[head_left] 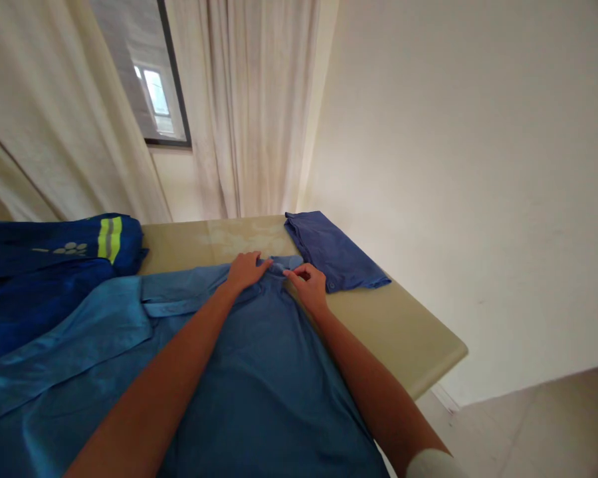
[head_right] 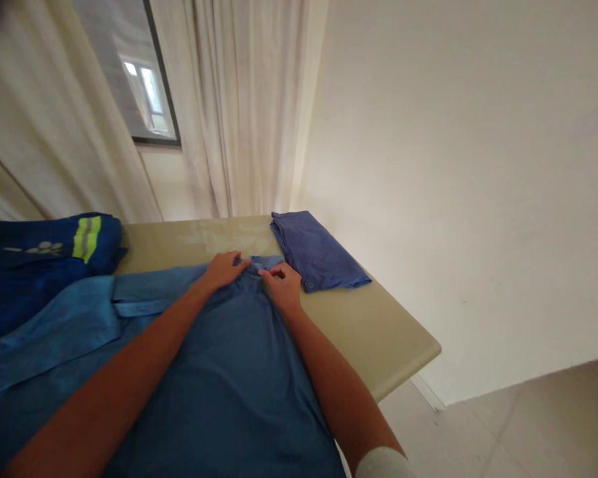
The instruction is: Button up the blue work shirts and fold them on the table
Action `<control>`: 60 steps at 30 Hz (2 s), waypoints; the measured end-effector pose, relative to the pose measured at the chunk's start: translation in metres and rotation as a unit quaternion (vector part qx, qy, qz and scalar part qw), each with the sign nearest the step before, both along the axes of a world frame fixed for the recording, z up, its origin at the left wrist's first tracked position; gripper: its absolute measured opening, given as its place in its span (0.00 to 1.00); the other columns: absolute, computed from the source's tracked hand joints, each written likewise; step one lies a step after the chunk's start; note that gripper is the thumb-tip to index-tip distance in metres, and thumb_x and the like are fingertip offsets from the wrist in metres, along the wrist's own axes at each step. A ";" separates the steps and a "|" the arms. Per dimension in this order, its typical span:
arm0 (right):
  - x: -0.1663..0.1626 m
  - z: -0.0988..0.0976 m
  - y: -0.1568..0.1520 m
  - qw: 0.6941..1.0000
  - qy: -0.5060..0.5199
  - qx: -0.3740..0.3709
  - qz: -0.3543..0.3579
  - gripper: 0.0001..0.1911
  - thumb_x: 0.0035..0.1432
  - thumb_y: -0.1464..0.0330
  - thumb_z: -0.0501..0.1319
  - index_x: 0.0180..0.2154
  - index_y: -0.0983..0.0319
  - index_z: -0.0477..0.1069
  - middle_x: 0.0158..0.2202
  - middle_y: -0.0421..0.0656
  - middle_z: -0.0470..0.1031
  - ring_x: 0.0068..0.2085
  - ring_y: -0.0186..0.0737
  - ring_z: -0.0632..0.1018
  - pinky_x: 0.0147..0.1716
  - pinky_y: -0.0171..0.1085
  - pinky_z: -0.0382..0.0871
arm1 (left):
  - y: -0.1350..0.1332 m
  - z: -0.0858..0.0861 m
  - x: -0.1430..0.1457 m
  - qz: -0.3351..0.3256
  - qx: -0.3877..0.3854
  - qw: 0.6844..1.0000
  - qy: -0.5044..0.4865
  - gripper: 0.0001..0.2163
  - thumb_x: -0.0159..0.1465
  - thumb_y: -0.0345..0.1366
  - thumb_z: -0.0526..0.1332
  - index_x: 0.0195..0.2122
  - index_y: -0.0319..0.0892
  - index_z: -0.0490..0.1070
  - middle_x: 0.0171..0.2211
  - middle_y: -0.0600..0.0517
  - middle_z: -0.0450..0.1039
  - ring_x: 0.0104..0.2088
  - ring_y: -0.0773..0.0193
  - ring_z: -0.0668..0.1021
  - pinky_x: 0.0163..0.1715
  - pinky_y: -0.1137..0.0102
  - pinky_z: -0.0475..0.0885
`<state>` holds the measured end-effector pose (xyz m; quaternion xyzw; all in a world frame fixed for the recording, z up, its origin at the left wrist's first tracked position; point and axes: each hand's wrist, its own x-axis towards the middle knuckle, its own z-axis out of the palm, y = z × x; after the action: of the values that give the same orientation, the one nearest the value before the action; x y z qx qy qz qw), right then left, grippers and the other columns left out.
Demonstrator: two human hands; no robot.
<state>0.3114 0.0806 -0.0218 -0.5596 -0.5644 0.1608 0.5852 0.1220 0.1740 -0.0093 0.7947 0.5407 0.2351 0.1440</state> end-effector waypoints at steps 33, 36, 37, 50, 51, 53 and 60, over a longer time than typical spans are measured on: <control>0.000 0.004 -0.006 0.984 -0.177 -0.009 0.003 0.17 0.64 0.61 0.64 0.54 0.55 0.79 0.57 0.48 0.76 0.60 0.48 0.76 0.64 0.48 0.68 | 0.008 -0.002 -0.013 -0.025 0.029 0.922 -0.384 0.13 0.70 0.47 0.56 0.41 0.44 0.72 0.36 0.50 0.77 0.37 0.63 0.77 0.41 0.69 0.73; -0.001 0.012 -0.014 0.983 -0.183 0.017 0.028 0.12 0.65 0.59 0.65 0.47 0.54 0.81 0.51 0.48 0.78 0.57 0.49 0.77 0.63 0.49 0.69 | 0.012 0.000 -0.021 -0.054 -0.028 0.887 -0.458 0.09 0.65 0.43 0.59 0.41 0.45 0.70 0.31 0.53 0.74 0.30 0.66 0.74 0.34 0.71 0.72; 0.000 0.012 -0.014 0.985 -0.169 0.010 0.022 0.10 0.64 0.58 0.66 0.43 0.55 0.81 0.47 0.47 0.79 0.53 0.49 0.78 0.60 0.49 0.71 | 0.013 -0.003 -0.023 -0.060 -0.063 0.883 -0.461 0.08 0.63 0.40 0.60 0.41 0.45 0.69 0.29 0.54 0.73 0.28 0.67 0.73 0.32 0.71 0.72; -0.006 -0.005 -0.007 0.974 -0.142 -0.173 0.022 0.43 0.52 0.55 0.73 0.65 0.60 0.62 0.45 0.48 0.79 0.38 0.45 0.81 0.43 0.44 0.75 | 0.016 -0.007 -0.035 -0.051 -0.253 0.871 -0.417 0.20 0.63 0.53 0.58 0.31 0.41 0.78 0.30 0.45 0.79 0.33 0.55 0.80 0.35 0.62 0.75; -0.008 -0.003 -0.008 0.972 -0.162 -0.171 0.026 0.45 0.52 0.57 0.73 0.67 0.61 0.60 0.45 0.48 0.79 0.38 0.46 0.81 0.43 0.44 0.75 | 0.017 -0.007 -0.036 -0.043 -0.268 0.866 -0.421 0.20 0.62 0.54 0.61 0.33 0.41 0.79 0.31 0.45 0.79 0.33 0.55 0.80 0.34 0.62 0.75; -0.008 -0.002 -0.009 0.970 -0.186 -0.155 0.020 0.42 0.55 0.62 0.70 0.68 0.61 0.59 0.45 0.48 0.79 0.38 0.45 0.81 0.42 0.43 0.74 | 0.018 -0.008 -0.040 -0.052 -0.259 0.867 -0.422 0.18 0.56 0.51 0.69 0.38 0.41 0.79 0.35 0.45 0.80 0.34 0.57 0.80 0.35 0.64 0.76; 0.013 0.003 -0.005 0.969 -0.177 -0.174 0.006 0.21 0.61 0.70 0.58 0.56 0.60 0.71 0.40 0.44 0.80 0.38 0.41 0.80 0.43 0.40 0.74 | 0.027 -0.015 -0.059 -0.048 -0.252 0.913 -0.319 0.18 0.55 0.44 0.71 0.44 0.42 0.77 0.34 0.47 0.80 0.32 0.58 0.80 0.31 0.67 0.74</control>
<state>0.3244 0.0753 -0.0188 -0.6690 -0.6258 0.1582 0.3683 0.0633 0.2008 -0.0248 0.6400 0.4687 0.3245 0.5152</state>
